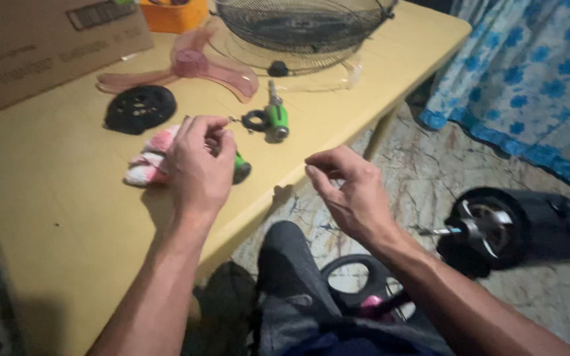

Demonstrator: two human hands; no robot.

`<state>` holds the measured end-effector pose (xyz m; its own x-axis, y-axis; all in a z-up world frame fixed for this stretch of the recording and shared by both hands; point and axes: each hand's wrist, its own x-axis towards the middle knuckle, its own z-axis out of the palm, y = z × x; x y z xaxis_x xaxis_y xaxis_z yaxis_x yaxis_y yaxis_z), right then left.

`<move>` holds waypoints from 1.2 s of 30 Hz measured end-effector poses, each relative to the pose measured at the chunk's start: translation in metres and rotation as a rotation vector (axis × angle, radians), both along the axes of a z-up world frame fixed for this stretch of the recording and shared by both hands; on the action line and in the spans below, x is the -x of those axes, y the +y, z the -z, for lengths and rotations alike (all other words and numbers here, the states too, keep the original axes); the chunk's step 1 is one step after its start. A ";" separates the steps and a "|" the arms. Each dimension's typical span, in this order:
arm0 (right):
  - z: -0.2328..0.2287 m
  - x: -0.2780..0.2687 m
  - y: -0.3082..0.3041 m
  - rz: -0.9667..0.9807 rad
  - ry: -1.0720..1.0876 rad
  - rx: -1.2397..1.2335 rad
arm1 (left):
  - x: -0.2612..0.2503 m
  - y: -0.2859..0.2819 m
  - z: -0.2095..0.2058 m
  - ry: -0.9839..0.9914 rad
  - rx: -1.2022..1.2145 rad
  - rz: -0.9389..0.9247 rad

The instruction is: The person assembles a small electric fan motor by hand. They attach a black plastic cap, wipe a circular fan component with a cloth, and then fit the component onto the motor shaft, adjusting it into place.

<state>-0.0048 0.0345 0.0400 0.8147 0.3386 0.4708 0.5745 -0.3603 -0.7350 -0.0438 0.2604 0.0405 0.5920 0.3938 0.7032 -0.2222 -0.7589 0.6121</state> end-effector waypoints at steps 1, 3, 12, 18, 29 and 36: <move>-0.003 -0.003 0.009 -0.022 0.002 0.009 | -0.003 0.013 -0.002 0.015 -0.053 -0.051; -0.006 -0.006 0.025 -0.064 0.006 0.026 | -0.009 0.040 0.000 0.047 -0.159 -0.151; -0.006 -0.016 0.080 -0.209 -0.044 0.038 | -0.053 0.153 0.036 0.205 -0.262 -0.340; 0.000 -0.015 0.100 -0.201 0.086 0.101 | -0.050 0.159 0.044 0.342 -0.261 -0.374; -0.008 -0.027 0.101 -0.225 0.120 0.230 | -0.040 0.142 0.014 0.554 -0.357 -0.517; -0.009 -0.035 0.100 -0.262 0.147 0.222 | -0.038 0.150 0.017 0.395 -0.363 -0.467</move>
